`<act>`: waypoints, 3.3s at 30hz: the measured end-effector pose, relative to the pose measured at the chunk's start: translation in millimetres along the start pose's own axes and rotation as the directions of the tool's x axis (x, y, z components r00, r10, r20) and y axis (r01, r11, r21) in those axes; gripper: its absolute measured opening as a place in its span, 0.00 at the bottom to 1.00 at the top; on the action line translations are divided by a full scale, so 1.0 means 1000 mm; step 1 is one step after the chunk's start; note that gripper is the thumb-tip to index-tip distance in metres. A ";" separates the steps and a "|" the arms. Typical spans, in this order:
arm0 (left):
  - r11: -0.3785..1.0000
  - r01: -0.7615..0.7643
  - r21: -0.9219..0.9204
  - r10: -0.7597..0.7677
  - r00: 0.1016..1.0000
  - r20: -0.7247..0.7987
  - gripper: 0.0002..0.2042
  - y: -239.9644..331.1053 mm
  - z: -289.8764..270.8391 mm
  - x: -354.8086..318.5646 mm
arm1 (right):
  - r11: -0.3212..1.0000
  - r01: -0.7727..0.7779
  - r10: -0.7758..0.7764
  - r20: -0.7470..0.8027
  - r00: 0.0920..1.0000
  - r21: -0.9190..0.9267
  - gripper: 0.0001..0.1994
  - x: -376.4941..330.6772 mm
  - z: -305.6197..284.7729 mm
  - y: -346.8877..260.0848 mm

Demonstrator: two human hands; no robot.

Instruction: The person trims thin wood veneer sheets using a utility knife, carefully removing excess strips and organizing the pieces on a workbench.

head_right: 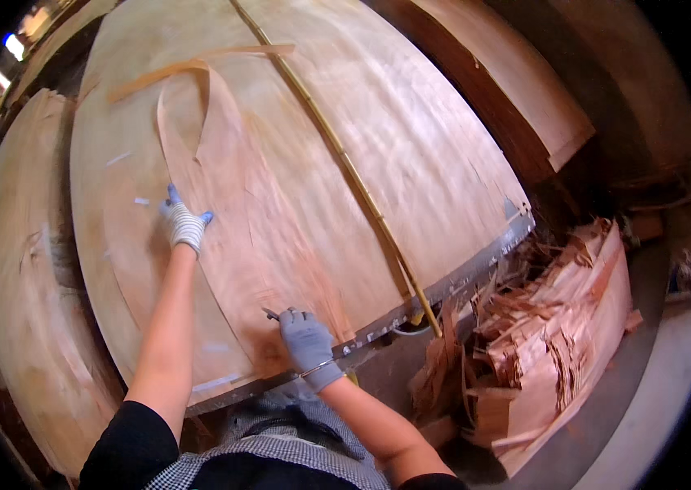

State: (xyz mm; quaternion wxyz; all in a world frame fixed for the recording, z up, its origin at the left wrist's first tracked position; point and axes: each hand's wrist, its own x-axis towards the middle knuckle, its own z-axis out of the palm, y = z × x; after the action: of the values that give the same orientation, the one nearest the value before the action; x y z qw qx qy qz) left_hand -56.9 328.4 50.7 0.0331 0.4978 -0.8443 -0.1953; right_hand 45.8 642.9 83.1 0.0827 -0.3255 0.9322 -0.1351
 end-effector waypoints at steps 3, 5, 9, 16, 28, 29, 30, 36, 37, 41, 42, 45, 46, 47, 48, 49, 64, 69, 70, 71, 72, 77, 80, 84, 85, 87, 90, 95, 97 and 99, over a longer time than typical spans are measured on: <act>0.968 0.252 -0.013 -0.252 0.968 0.015 0.57 0.021 -0.005 -0.012 | 0.998 0.063 -0.063 0.001 0.998 0.029 0.05 0.002 0.002 0.011; 0.939 0.342 0.046 -0.344 0.939 0.033 0.60 0.005 -0.004 0.005 | 0.987 0.136 -0.137 0.010 0.990 0.087 0.04 0.002 -0.005 0.008; 0.969 0.160 0.189 -0.182 0.977 0.110 0.40 0.013 -0.005 0.018 | 0.975 0.193 -0.202 0.074 0.977 0.111 0.05 0.003 -0.006 0.018; 0.621 0.018 -0.784 0.275 0.931 0.239 0.08 0.142 -0.041 0.032 | 0.961 0.243 -0.251 0.042 0.967 0.129 0.06 -0.005 -0.003 0.028; 0.192 0.540 -0.819 0.737 0.472 0.484 0.23 0.273 -0.107 -0.039 | 0.946 0.276 -0.289 0.058 0.956 0.169 0.06 0.009 -0.003 0.041; 0.287 0.443 -0.850 0.671 0.541 0.508 0.27 0.258 -0.103 -0.050 | 0.941 0.281 -0.299 0.075 0.951 0.186 0.06 0.012 0.000 0.045; 0.403 0.367 -0.839 0.606 0.580 0.544 0.27 0.233 -0.102 -0.055 | 0.945 0.277 -0.294 0.083 0.952 0.174 0.05 0.011 -0.001 0.042; 0.522 0.150 -0.840 0.409 0.820 0.401 0.22 0.067 -0.075 -0.128 | 0.881 0.237 -0.275 0.034 0.961 0.409 0.06 0.022 0.001 0.052; 0.492 0.151 -0.857 0.356 0.863 0.357 0.21 0.033 -0.068 -0.143 | 0.867 0.236 -0.287 0.052 0.956 0.439 0.07 0.025 0.000 0.055; 0.359 0.180 -0.916 0.196 0.945 0.263 0.20 -0.052 -0.050 -0.227 | 0.605 -0.037 -0.243 0.228 0.943 0.796 0.12 0.050 0.011 0.093; 0.353 0.177 -0.919 0.119 0.965 0.232 0.20 -0.068 -0.049 -0.252 | 0.522 -0.090 -0.172 0.209 0.963 0.848 0.12 0.042 -0.006 0.101; 0.336 0.113 -0.935 -0.007 0.993 0.118 0.17 -0.106 -0.030 -0.319 | 0.399 -0.149 0.034 0.148 0.988 0.905 0.12 0.005 -0.056 0.135; 0.352 0.102 -0.931 0.022 0.993 0.117 0.15 -0.111 -0.020 -0.340 | 0.402 -0.186 0.073 0.171 0.983 0.897 0.12 -0.010 -0.062 0.156; 0.410 0.106 -0.906 0.033 0.991 0.131 0.14 -0.111 -0.012 -0.361 | 0.406 -0.223 0.118 0.191 0.975 0.886 0.11 -0.028 -0.069 0.177; 0.507 0.077 -0.859 0.049 0.992 0.117 0.13 -0.101 -0.010 -0.382 | 0.588 -0.177 0.111 0.137 0.984 0.790 0.12 -0.048 -0.077 0.199; 0.652 -0.012 -0.758 0.126 0.988 0.093 0.13 -0.107 -0.001 -0.400 | 0.740 -0.123 0.089 0.086 0.992 0.662 0.12 -0.068 -0.082 0.214; 0.619 -0.489 -0.614 0.698 0.702 0.145 0.13 0.125 0.023 -0.477 | 0.839 0.083 0.062 -0.246 0.967 0.538 0.11 -0.060 -0.191 0.390; 0.634 -0.471 -0.613 0.619 0.784 0.038 0.13 0.245 0.067 -0.454 | 0.793 0.043 0.183 -0.305 0.934 0.608 0.10 0.125 -0.238 0.553; 0.673 -0.446 -0.590 0.565 0.825 0.021 0.12 0.263 0.080 -0.452 | 0.812 0.067 0.147 -0.315 0.938 0.580 0.11 0.169 -0.247 0.570; 0.714 -0.411 -0.567 0.512 0.859 0.022 0.11 0.280 0.091 -0.453 | 0.828 0.074 0.125 -0.312 0.942 0.555 0.13 0.209 -0.251 0.586; 0.731 -0.374 -0.571 0.460 0.888 0.006 0.11 0.304 0.100 -0.456 | 0.914 0.105 0.037 -0.338 0.940 0.392 0.14 0.250 -0.249 0.621; 0.846 -0.152 -0.511 0.312 0.918 0.243 0.12 0.379 0.110 -0.483 | 0.994 0.044 -0.038 -0.064 0.997 0.097 0.23 0.396 -0.224 0.654; 0.827 -0.119 -0.549 0.298 0.921 0.250 0.13 0.415 0.127 -0.474 | 0.999 -0.031 0.032 0.039 0.999 -0.034 0.34 0.467 -0.213 0.723; 0.804 0.005 -0.594 0.155 0.964 0.218 0.13 0.432 0.149 -0.483 | 0.949 -0.003 -0.108 0.334 0.936 0.315 0.12 0.460 -0.226 0.706; 0.772 0.065 -0.632 0.119 0.963 0.244 0.13 0.436 0.150 -0.482 | 0.941 -0.047 -0.073 0.336 0.939 0.335 0.11 0.450 -0.237 0.699; 0.688 0.163 -0.707 0.072 0.954 0.290 0.13 0.447 0.151 -0.481 | 0.921 -0.131 0.006 0.322 0.947 0.368 0.11 0.404 -0.266 0.697; 0.491 0.213 -0.845 0.059 0.959 0.276 0.14 0.449 0.181 -0.483 | 0.562 -0.409 -0.005 0.497 0.868 0.719 0.10 0.305 -0.294 0.726; 0.214 0.296 -0.931 0.033 0.950 0.310 0.19 0.472 0.210 -0.501 | 0.152 -0.769 -0.079 0.784 0.616 0.620 0.06 0.152 -0.351 0.697; 0.216 0.352 -0.911 0.110 0.918 0.381 0.31 0.478 0.224 -0.505 | 0.233 -0.773 -0.031 0.799 0.601 0.590 0.08 0.110 -0.323 0.699; -0.114 0.495 -0.861 0.076 0.869 0.490 0.36 0.503 0.224 -0.511 | 0.233 -0.755 -0.033 0.781 0.623 0.612 0.06 0.067 -0.292 0.698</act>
State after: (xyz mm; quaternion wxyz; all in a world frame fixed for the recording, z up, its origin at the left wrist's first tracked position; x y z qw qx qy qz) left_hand -272.6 1046.0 97.8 0.1854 0.3932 -0.3195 -0.8420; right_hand -485.1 1183.5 142.5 0.6024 0.0101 0.6338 -0.4851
